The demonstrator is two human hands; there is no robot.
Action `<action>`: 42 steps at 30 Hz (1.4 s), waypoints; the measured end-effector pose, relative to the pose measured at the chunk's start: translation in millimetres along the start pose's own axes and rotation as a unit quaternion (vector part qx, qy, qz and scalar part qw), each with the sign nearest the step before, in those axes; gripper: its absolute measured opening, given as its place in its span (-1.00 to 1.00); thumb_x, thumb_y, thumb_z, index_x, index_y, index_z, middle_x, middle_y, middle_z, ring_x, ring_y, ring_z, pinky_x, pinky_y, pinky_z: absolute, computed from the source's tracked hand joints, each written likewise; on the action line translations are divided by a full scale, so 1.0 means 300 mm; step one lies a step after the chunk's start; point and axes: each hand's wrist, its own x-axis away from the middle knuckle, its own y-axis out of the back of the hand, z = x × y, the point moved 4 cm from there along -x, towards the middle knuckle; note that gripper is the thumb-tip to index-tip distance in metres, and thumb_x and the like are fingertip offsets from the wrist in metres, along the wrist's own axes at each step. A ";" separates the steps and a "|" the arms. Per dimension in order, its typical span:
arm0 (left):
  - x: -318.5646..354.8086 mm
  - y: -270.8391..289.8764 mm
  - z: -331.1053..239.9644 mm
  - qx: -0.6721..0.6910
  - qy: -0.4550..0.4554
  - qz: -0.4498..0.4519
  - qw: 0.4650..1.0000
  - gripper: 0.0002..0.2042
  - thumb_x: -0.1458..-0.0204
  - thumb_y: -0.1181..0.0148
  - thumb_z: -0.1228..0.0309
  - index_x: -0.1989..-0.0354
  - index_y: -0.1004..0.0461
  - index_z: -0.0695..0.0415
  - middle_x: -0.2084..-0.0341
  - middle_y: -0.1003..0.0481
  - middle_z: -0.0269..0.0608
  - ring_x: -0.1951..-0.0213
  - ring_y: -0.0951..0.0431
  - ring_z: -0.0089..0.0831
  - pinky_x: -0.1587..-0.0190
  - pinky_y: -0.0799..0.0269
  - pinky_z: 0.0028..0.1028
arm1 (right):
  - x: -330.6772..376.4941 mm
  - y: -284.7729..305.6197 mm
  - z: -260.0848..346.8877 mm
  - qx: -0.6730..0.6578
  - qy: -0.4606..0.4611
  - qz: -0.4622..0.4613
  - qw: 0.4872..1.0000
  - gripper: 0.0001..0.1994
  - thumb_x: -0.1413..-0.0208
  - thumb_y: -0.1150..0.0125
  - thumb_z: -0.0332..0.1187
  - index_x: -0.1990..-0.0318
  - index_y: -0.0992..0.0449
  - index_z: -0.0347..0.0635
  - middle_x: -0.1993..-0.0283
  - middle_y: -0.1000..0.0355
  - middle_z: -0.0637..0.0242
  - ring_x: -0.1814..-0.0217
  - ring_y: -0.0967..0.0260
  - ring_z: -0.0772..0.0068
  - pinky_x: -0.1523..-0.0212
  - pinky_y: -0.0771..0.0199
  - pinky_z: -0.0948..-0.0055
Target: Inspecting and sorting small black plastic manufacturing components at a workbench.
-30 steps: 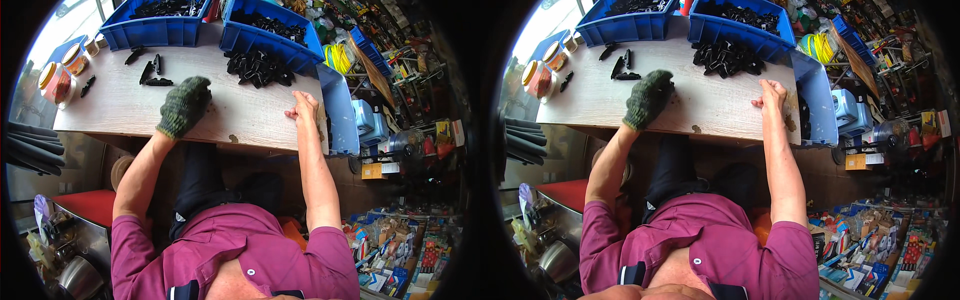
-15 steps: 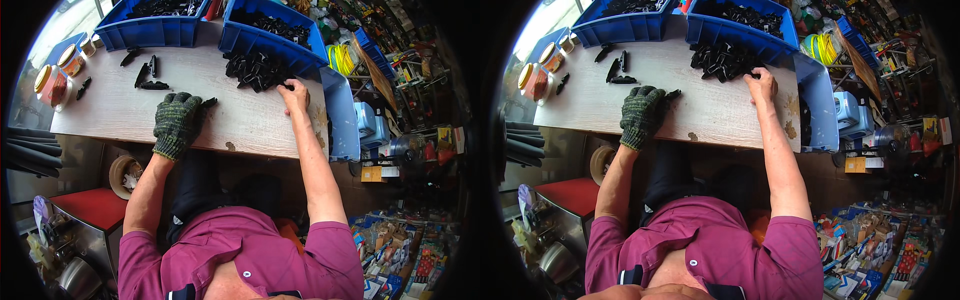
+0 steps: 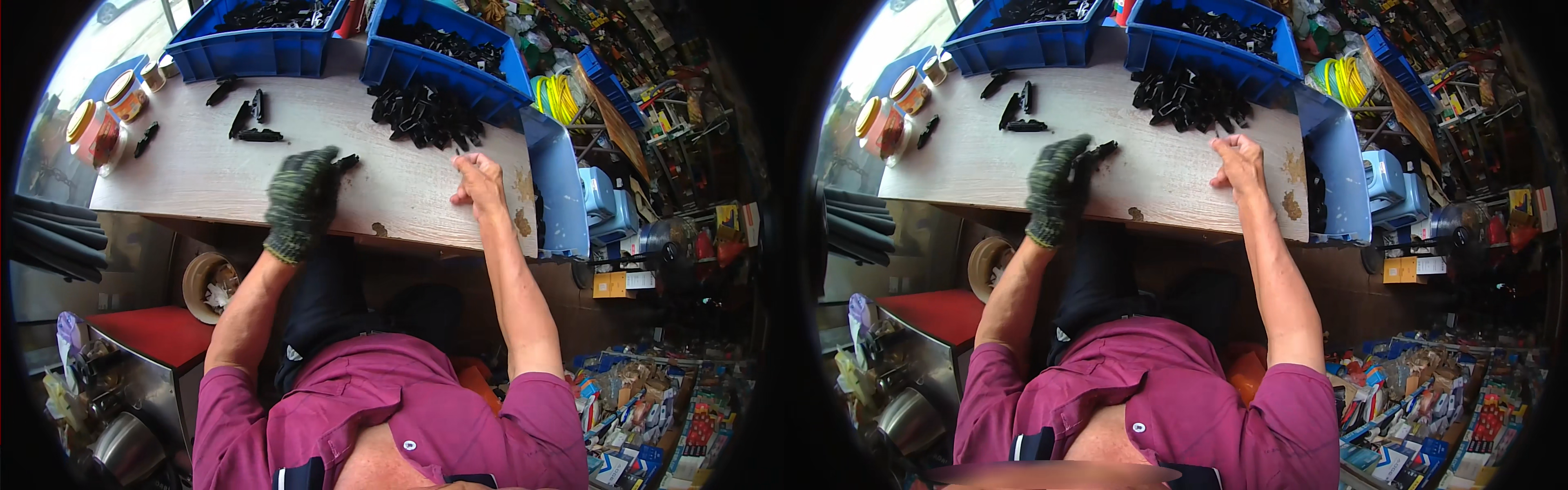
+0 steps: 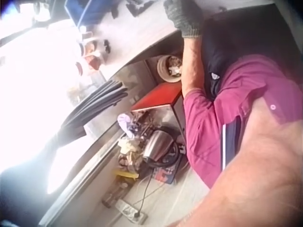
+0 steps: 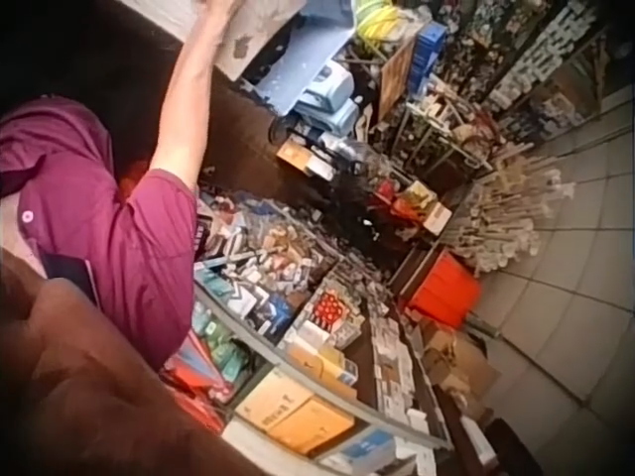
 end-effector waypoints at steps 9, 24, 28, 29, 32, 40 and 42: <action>0.021 -0.188 -0.134 0.088 -0.088 0.194 0.973 -0.68 -0.02 -0.20 0.43 0.00 -0.50 0.07 0.35 -0.53 -0.08 0.27 -0.54 -0.06 0.25 -0.45 -0.11 | 0.212 -0.198 -0.007 -0.058 0.027 0.230 0.971 -0.68 -0.08 -0.36 -0.26 0.22 -0.47 -0.36 0.74 -0.22 0.47 0.82 -0.12 0.62 0.72 -0.30 0.56; 0.027 -0.035 -0.030 -0.188 -0.006 0.036 0.982 -0.59 0.04 -0.32 0.20 0.04 -0.50 0.13 -0.03 -0.48 -0.01 -0.15 -0.39 0.10 -0.08 -0.31 0.03 | 0.282 -0.248 -0.014 -0.137 0.047 0.099 0.985 -0.74 -0.32 0.05 -0.20 0.39 -0.31 -0.12 0.71 -0.02 0.52 0.79 0.03 0.68 0.77 -0.39 0.47; 0.014 -0.051 0.030 -0.212 0.008 0.131 0.969 -0.75 0.02 -0.25 0.32 0.16 -0.52 0.09 0.16 -0.54 -0.07 -0.02 -0.49 0.02 0.09 -0.39 0.01 | 0.286 -0.238 -0.016 -0.159 0.004 0.045 0.986 -0.73 -0.30 0.09 -0.11 0.33 -0.31 -0.08 0.70 0.02 0.53 0.76 0.04 0.63 0.76 -0.43 0.39; 0.014 -0.063 0.030 -0.181 0.012 0.167 0.969 -0.77 0.03 -0.24 0.35 0.17 -0.53 0.08 0.22 -0.56 -0.09 0.04 -0.52 0.00 0.14 -0.42 -0.01 | 0.283 -0.246 -0.015 -0.160 0.003 0.046 0.986 -0.73 -0.30 0.09 -0.11 0.33 -0.31 -0.08 0.70 0.02 0.53 0.76 0.04 0.63 0.76 -0.43 0.39; 0.033 -0.073 -0.030 -0.013 0.005 0.141 0.990 -0.81 -0.06 -0.22 0.37 0.16 -0.51 0.11 0.28 -0.55 -0.05 0.18 -0.56 0.02 0.20 -0.47 -0.08 | 0.289 -0.231 -0.010 -0.179 0.021 0.001 0.984 -0.73 -0.30 0.10 -0.11 0.37 -0.30 -0.05 0.71 0.06 0.53 0.74 0.02 0.61 0.77 -0.43 0.35; 0.063 -0.159 -0.142 0.213 0.085 0.242 0.943 -0.79 -0.20 -0.12 0.32 0.09 -0.53 0.14 0.23 -0.56 0.01 0.20 -0.58 0.02 0.19 -0.49 -0.12 | 0.299 -0.233 -0.019 -0.184 0.040 -0.008 0.982 -0.73 -0.31 0.09 -0.17 0.37 -0.31 -0.13 0.66 -0.06 0.47 0.75 0.00 0.62 0.72 -0.48 0.42; 0.064 -0.172 -0.134 0.222 0.075 0.236 0.943 -0.78 -0.22 -0.12 0.34 0.06 -0.52 0.17 0.22 -0.57 0.00 0.19 -0.59 -0.04 0.16 -0.49 -0.19 | 0.302 -0.230 -0.019 -0.176 0.051 -0.004 0.983 -0.73 -0.31 0.08 -0.17 0.37 -0.30 -0.14 0.66 -0.07 0.47 0.75 -0.01 0.62 0.72 -0.48 0.43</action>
